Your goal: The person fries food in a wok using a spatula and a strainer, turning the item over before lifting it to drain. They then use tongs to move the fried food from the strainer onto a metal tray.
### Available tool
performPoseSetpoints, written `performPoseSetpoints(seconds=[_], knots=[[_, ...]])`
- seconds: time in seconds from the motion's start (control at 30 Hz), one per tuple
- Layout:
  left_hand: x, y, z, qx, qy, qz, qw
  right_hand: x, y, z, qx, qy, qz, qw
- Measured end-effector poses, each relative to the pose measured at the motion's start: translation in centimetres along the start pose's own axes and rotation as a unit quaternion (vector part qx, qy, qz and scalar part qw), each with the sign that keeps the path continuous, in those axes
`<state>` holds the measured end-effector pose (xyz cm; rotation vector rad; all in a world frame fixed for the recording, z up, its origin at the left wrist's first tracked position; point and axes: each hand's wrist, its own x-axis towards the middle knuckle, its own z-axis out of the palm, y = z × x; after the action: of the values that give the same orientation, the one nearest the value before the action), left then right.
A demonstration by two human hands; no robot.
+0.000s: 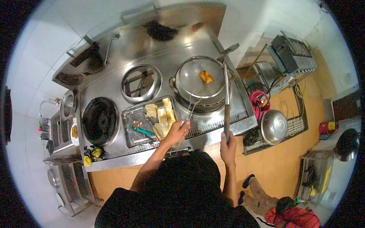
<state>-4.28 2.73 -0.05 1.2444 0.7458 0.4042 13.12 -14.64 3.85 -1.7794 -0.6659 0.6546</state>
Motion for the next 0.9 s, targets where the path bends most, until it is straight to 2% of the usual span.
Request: performPoseSetpoints(seconds=[0.07, 0.1, 0.23, 0.37, 0.5, 0.53, 0.63, 0.67, 0.7, 0.83, 0.9], knots=[[0.2, 0.3, -0.7, 0.001, 0.0, -0.02, 1.0, -0.2, -1.3, -0.1, 0.05, -0.004, 0.043, 0.998], [0.1, 0.3, -1.1, 0.0, 0.003, -0.04, 0.999, 0.0, -1.2, -0.2, 0.05, -0.003, 0.045, 0.998], [-0.9, -2.8, -2.6, 0.06, 0.004, -0.014, 0.998, 0.3, -0.4, -0.3, 0.068, -0.026, 0.042, 0.996], [-3.7, -4.0, -3.3, 0.095, 0.017, -0.042, 0.994, 0.5, 0.4, -0.6, 0.081, -0.052, 0.061, 0.993], [-5.1, -3.9, -2.2, 0.097, 0.051, -0.064, 0.992, 1.5, 1.3, -1.0, 0.096, -0.084, 0.06, 0.99], [-5.1, -4.4, -2.1, 0.047, 0.059, -0.066, 0.995, 2.0, 1.4, -1.1, 0.098, -0.089, 0.061, 0.989], [-6.3, -5.6, -2.8, 0.066, 0.073, -0.096, 0.991, 3.2, 1.4, -1.5, 0.108, -0.108, 0.068, 0.986], [-6.7, -6.0, -3.3, 0.085, 0.068, -0.042, 0.993, 3.5, 1.4, -1.5, 0.107, -0.114, 0.07, 0.985], [-7.5, -6.6, -3.5, 0.059, 0.08, -0.075, 0.992, 3.8, 1.4, -1.4, 0.105, -0.117, 0.059, 0.986], [-8.9, -6.6, -3.6, 0.123, 0.108, -0.087, 0.983, 4.6, 1.3, -1.8, 0.11, -0.147, 0.062, 0.981], [-9.7, -5.8, -3.3, 0.209, 0.145, -0.071, 0.964, 4.8, 1.8, -1.6, 0.114, -0.158, 0.061, 0.979]])
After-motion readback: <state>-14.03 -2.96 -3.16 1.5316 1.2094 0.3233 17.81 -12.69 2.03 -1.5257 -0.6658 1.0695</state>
